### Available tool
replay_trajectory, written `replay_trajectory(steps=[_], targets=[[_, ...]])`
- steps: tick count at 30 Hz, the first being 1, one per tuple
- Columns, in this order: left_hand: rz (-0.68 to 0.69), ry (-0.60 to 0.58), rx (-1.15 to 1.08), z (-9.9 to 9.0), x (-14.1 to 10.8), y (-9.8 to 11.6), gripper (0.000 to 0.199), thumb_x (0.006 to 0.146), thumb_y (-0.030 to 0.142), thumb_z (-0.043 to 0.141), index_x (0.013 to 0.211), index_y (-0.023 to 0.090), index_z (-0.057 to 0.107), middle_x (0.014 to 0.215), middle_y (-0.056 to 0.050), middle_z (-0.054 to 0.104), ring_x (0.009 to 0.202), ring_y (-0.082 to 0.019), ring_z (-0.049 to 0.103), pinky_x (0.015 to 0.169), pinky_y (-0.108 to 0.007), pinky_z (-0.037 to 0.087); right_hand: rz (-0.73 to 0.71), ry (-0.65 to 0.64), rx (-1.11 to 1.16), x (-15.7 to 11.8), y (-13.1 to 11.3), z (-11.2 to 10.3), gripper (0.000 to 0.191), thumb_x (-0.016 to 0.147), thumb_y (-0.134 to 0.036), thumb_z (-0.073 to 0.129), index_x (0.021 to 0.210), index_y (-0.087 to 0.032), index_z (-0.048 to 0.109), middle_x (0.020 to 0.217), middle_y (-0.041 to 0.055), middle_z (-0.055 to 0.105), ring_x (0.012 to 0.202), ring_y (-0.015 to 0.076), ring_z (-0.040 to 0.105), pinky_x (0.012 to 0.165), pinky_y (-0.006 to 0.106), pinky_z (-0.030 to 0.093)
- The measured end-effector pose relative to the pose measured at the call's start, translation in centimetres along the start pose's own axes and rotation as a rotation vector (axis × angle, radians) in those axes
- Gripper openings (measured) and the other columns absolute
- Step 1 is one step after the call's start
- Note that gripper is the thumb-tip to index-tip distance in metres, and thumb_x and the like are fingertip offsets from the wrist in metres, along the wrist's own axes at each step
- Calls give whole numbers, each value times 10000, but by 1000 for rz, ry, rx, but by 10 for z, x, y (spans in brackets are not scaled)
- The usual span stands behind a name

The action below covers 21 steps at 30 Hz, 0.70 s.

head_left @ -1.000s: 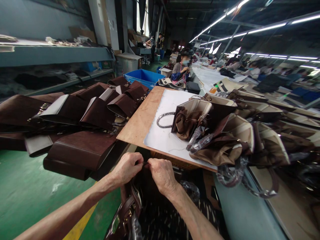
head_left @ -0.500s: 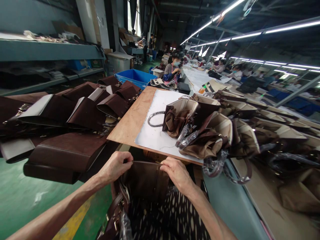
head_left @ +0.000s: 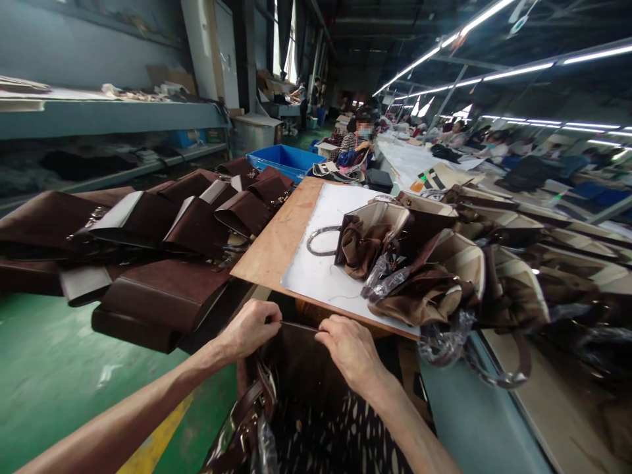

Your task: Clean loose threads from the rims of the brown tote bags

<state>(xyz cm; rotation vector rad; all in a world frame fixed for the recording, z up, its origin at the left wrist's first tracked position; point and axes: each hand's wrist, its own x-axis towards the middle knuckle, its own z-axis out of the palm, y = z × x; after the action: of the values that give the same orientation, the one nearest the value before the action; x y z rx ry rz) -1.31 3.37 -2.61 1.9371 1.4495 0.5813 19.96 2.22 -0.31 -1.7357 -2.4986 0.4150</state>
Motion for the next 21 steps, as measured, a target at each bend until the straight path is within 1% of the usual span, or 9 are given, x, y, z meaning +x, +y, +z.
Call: replay_trajectory(steps=[4,7,9,11,12,14,17,19,21], targets=[[15,-34,42,3,1,-1,85,633,166,443,577,133,498,542,26,460,541,-88,381,517,-200,265,-86,-108,-79,26,-43,9,236,856,-254,393,879,-230,626,794,60,675,744,205,624,613,289,362],[13,-58,98,-5,-2,2,27,622,166,442,625,146,459,581,22,469,575,-100,400,537,-202,282,-134,-137,-30,42,-55,14,245,830,-201,401,895,-212,637,843,80,682,797,200,628,633,277,365],[15,-39,216,-16,-5,5,154,585,180,487,735,151,475,717,-8,528,707,-142,460,625,-221,327,-155,-162,19,47,-53,11,208,811,-237,442,837,-206,646,824,71,685,809,186,622,633,257,360],[-32,-14,344,-27,-8,5,400,521,174,536,917,144,489,883,-57,554,860,-206,476,718,-262,342,-159,-183,46,48,-48,3,181,790,-270,479,756,-195,640,763,54,679,778,166,610,623,239,349],[-76,-19,369,-32,-9,3,494,505,166,540,995,144,481,918,-68,555,882,-223,481,722,-272,343,-155,-192,51,47,-45,-3,179,781,-282,492,719,-188,632,732,45,671,753,154,600,614,232,341],[-128,-109,290,-37,-6,-4,504,527,157,506,1031,166,497,858,-42,568,796,-199,508,644,-248,342,-139,-208,59,43,-42,-14,185,766,-283,502,661,-178,611,669,24,641,685,128,564,589,224,320],[-34,-293,19,-38,3,-15,329,569,153,447,870,184,576,689,18,534,630,-130,477,522,-199,299,-100,-226,84,35,-39,-28,173,733,-258,513,598,-169,571,572,-7,562,595,101,486,543,224,277],[21,-362,-91,-34,10,-18,301,553,143,447,810,172,603,635,30,508,592,-110,445,487,-183,278,-69,-218,110,28,-36,-32,179,719,-251,517,563,-164,537,530,-20,512,571,94,451,531,226,257],[25,-411,-125,-30,14,-17,310,539,137,455,798,164,623,600,35,490,557,-101,416,459,-181,255,-35,-209,137,20,-31,-33,195,716,-247,514,541,-161,506,517,-26,491,568,91,444,531,226,247]])
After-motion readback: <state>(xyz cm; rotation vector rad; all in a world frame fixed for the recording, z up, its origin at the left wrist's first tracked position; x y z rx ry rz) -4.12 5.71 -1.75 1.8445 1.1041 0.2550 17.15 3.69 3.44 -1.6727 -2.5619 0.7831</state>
